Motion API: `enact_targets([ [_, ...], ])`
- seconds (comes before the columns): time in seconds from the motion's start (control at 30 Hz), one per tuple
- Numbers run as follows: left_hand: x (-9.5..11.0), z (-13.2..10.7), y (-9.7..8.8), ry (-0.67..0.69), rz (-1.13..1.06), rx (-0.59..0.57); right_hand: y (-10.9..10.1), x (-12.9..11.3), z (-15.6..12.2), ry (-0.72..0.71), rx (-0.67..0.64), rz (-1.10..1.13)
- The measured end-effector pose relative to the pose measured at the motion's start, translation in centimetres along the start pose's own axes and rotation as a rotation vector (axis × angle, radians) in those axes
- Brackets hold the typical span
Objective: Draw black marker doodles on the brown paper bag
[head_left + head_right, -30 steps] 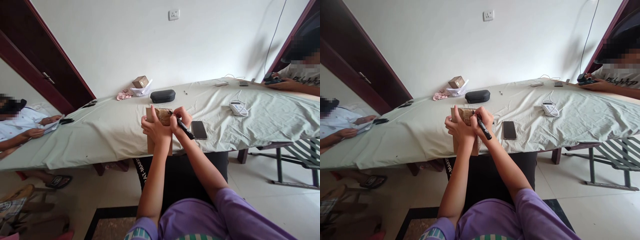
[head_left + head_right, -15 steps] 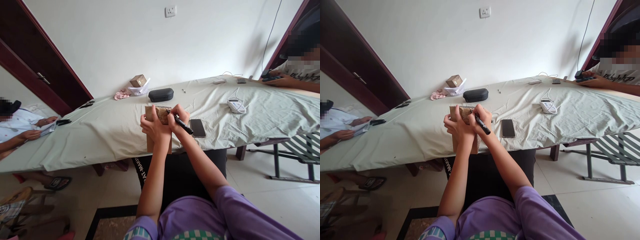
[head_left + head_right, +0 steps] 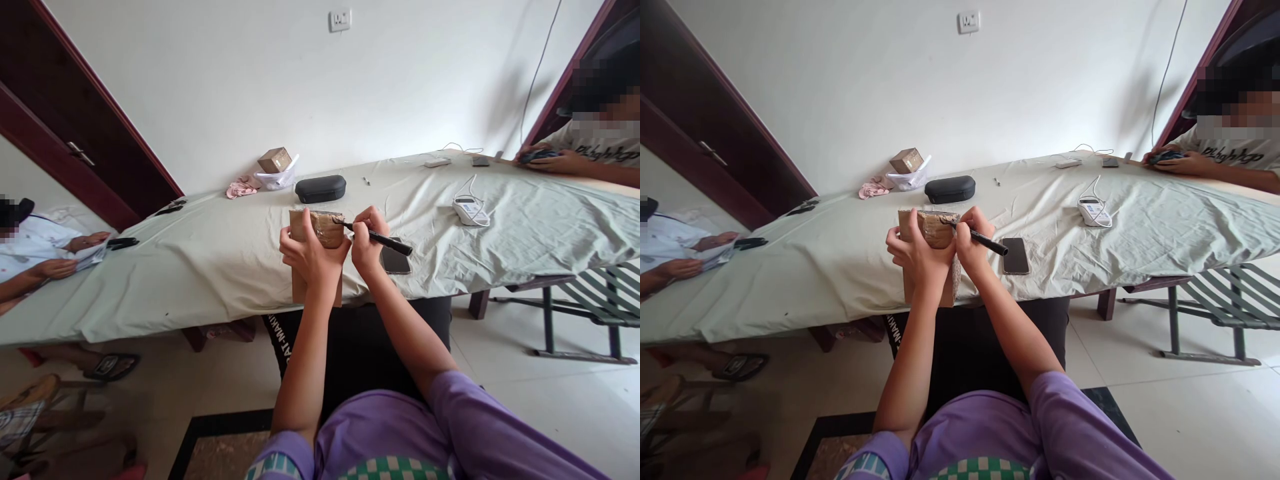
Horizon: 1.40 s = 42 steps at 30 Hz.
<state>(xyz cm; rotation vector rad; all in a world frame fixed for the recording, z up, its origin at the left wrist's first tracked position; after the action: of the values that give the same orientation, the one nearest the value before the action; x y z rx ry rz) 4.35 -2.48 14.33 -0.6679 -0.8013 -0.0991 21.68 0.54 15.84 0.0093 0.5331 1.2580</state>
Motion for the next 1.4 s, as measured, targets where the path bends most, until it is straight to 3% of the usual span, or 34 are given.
enact_targets([
  [0.17,-0.4,0.3,-0.3,0.027,-0.059,0.011,0.6,3.0,-0.9,0.132,-0.031,0.133],
  [0.33,-1.0,0.8,-0.2,0.039,-0.121,0.021,1.5,5.6,-2.0,0.322,0.022,0.342],
  [0.57,-1.4,1.1,-0.1,0.023,-0.115,0.014,3.1,5.0,-2.1,0.36,-0.064,0.463],
  [0.77,-1.3,1.1,-0.1,0.062,-0.151,-0.024,3.8,4.9,-2.3,0.416,-0.019,0.594],
  [1.13,-2.0,1.7,0.2,0.108,-0.22,-0.014,3.5,6.6,-3.1,0.466,0.011,0.507],
  [1.3,-2.1,1.8,0.8,0.227,-0.289,0.02,3.0,7.2,-3.1,0.467,0.031,0.454],
  [1.4,-2.2,1.7,1.2,0.317,-0.332,0.025,2.3,6.3,-2.2,0.43,0.068,0.5],
])
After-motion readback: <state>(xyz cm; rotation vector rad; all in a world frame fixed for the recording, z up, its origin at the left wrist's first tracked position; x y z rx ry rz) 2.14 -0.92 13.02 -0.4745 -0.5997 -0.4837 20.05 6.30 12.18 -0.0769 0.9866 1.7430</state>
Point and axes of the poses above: each hand's wrist, its own z-axis towards the middle knuckle, its own y-axis out of the palm, x = y × z, the point moved 10 cm from there along z, towards the middle knuckle, and after that the axes turned 11 degrees about -y, right-handed, at the moved point
